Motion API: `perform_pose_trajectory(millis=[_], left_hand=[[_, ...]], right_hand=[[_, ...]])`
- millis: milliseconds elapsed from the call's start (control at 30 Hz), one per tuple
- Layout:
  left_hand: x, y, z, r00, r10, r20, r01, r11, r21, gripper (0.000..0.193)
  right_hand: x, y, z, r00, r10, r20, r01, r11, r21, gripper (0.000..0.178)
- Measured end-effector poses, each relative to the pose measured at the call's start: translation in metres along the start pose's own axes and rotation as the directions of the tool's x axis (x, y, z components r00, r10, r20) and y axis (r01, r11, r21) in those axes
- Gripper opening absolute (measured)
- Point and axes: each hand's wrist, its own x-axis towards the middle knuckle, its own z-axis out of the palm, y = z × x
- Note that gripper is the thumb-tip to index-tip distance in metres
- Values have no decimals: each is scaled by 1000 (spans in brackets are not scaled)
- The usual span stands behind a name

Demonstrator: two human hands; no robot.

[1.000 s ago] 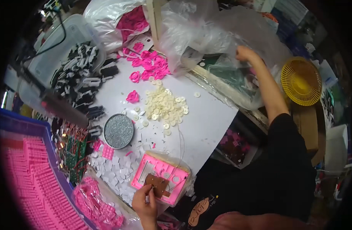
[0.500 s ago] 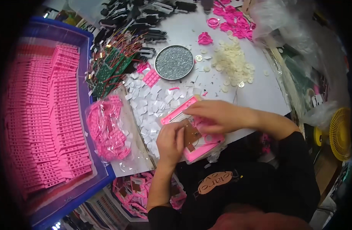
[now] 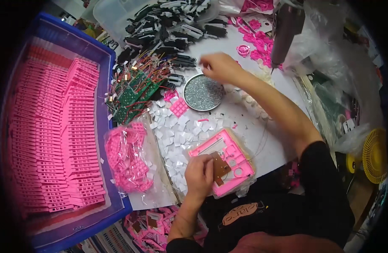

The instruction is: Assembling components of a pink plastic toy, including a circuit board and mechanical parts, using a glue gun.

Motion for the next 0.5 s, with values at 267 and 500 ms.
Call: perform_pose_trajectory(millis=[267,500], left_hand=[[-10,-6,2,996,-67,-62,67,998,-15,10],[-4,-14,6,985,-111,-128,102,992,-78,7]], right_hand=[[73,27,76,958,266,-107,-287,903,-319,20],[61,16,39,976,145,-164,-205,864,-460,15]])
